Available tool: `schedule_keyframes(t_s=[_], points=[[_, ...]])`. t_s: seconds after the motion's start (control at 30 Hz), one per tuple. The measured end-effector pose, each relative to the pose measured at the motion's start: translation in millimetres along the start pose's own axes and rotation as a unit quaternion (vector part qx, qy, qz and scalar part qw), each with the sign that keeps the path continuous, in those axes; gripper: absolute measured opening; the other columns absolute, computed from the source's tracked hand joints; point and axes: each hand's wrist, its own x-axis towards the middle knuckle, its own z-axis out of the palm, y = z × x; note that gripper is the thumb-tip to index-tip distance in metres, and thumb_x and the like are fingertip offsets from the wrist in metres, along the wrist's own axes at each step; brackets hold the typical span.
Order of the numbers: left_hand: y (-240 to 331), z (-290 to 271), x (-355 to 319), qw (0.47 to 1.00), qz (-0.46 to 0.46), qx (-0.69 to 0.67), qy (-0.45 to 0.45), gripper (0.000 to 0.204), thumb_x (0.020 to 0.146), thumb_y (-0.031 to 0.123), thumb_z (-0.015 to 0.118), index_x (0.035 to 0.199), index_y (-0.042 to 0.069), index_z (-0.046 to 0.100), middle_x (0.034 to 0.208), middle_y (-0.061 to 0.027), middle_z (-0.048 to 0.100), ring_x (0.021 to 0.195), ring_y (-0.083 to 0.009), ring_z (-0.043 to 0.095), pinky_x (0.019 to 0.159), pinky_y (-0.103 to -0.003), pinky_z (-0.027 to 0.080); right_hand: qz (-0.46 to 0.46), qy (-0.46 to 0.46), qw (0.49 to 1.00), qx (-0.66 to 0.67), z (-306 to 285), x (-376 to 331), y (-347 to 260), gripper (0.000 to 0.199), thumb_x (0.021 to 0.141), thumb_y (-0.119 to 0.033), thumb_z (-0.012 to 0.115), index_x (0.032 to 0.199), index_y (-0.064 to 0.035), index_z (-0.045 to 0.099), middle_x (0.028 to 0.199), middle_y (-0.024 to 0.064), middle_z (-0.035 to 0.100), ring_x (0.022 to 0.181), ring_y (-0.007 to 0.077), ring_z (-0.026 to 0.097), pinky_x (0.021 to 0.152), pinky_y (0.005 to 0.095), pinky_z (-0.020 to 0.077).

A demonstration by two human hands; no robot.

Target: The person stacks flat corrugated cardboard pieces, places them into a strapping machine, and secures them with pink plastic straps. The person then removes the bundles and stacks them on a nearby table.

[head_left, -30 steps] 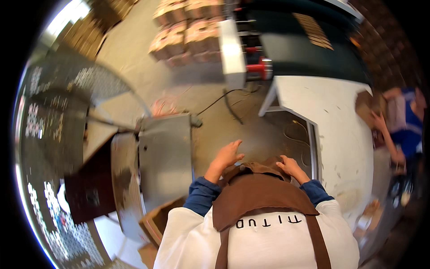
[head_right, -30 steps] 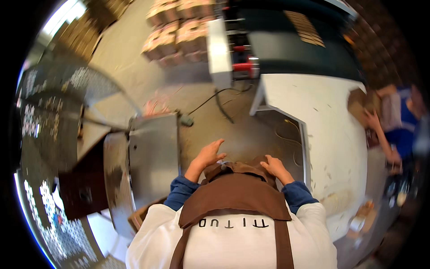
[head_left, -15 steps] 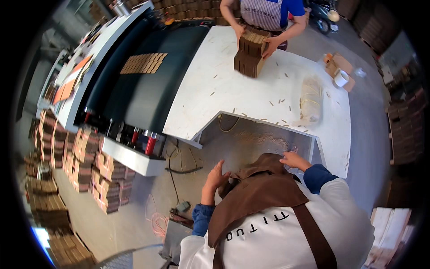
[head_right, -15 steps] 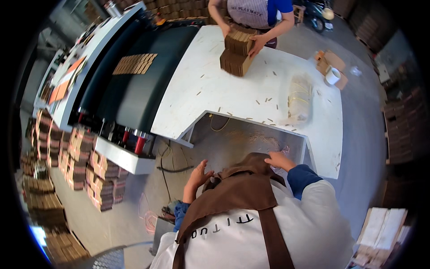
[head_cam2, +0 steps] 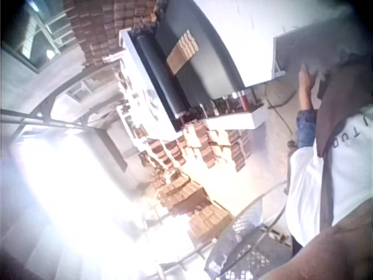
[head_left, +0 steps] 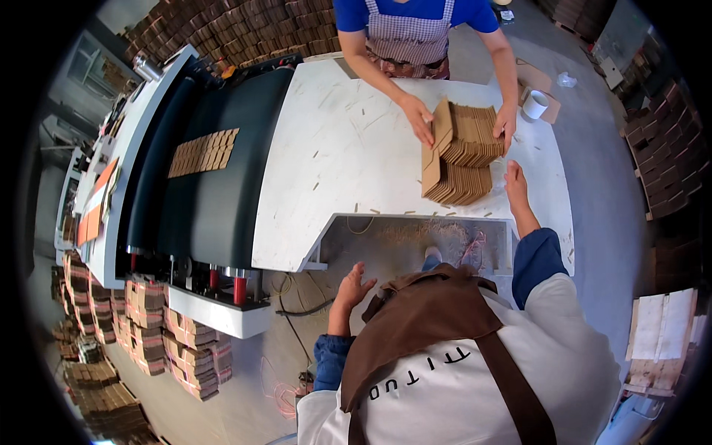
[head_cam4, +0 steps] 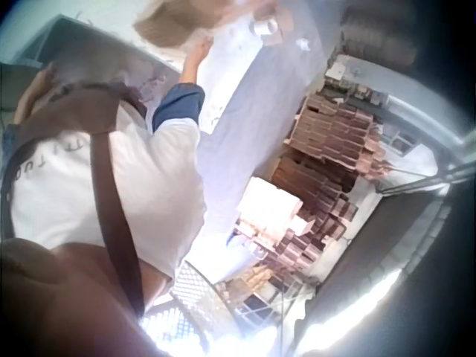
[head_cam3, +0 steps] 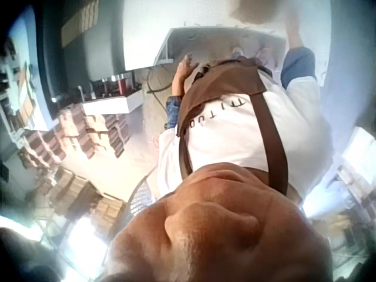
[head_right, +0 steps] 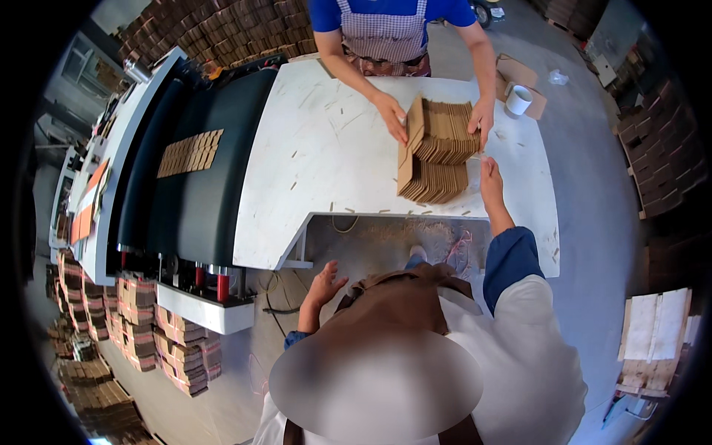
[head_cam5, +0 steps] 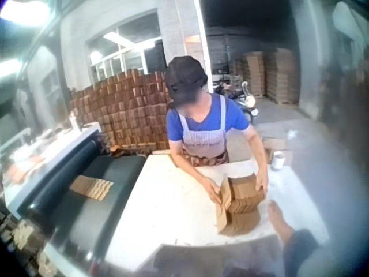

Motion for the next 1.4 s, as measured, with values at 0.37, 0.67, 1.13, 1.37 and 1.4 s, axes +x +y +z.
schedule_keyframes(t_s=[0.37, 0.67, 1.13, 1.37, 1.4], points=[[170, 4, 190, 0.991, 0.123, -0.053, 0.029, 0.061, 0.087, 0.032, 0.067, 0.134, 0.003, 0.041, 0.126, -0.0242, 0.055, 0.115, -0.0331, 0.057, 0.093, -0.039, 0.047, 0.082, -0.152, 0.985, -0.028, -3, 85, -28, 0.056, 0.093, -0.053, 0.049, 0.123, -0.0061, 0.053, 0.101, 0.0053, 0.062, 0.088, 0.0159, 0.060, 0.071, 0.0314, 0.0461], [244, 27, 298, 0.986, 0.077, -0.131, 0.061, 0.081, 0.082, 0.044, 0.069, 0.137, -0.006, 0.035, 0.121, -0.0270, 0.055, 0.112, -0.0326, 0.057, 0.095, -0.039, 0.045, -0.011, -0.270, 0.961, -0.059, 18, 112, -49, 0.054, 0.096, -0.045, 0.049, 0.117, 0.0046, 0.057, 0.109, 0.0174, 0.065, 0.102, 0.0243, 0.059, 0.091, 0.0338, 0.0434], [263, 7, 305, 0.984, 0.038, -0.170, -0.029, 0.097, 0.078, 0.059, 0.065, 0.139, -0.007, 0.029, 0.129, -0.0325, 0.049, 0.126, -0.0379, 0.045, 0.105, -0.038, 0.036, 0.091, -0.401, 0.909, 0.066, 57, 96, -84, 0.056, 0.100, -0.036, 0.044, 0.139, 0.0038, 0.036, 0.137, 0.0137, 0.047, 0.124, 0.0233, 0.044, 0.104, 0.0317, 0.0336], [267, -8, 318, 0.983, 0.037, -0.171, -0.054, 0.103, 0.078, 0.063, 0.062, 0.141, -0.009, 0.024, 0.128, -0.0323, 0.050, 0.123, -0.0372, 0.049, 0.103, -0.037, 0.037, 0.168, -0.445, 0.880, 0.017, 56, 102, -108, 0.060, 0.097, -0.051, 0.042, 0.139, -0.0095, 0.037, 0.126, 0.0099, 0.053, 0.103, 0.0218, 0.057, 0.070, 0.0360, 0.0522], [273, -9, 321, 0.984, 0.040, -0.164, -0.050, 0.104, 0.078, 0.064, 0.062, 0.140, -0.010, 0.024, 0.128, -0.0324, 0.050, 0.123, -0.0372, 0.049, 0.103, -0.037, 0.037, 0.156, -0.436, 0.886, 0.011, 57, 105, -97, 0.060, 0.096, -0.053, 0.042, 0.139, -0.0107, 0.037, 0.125, 0.0095, 0.054, 0.100, 0.0215, 0.058, 0.066, 0.0360, 0.0524]])
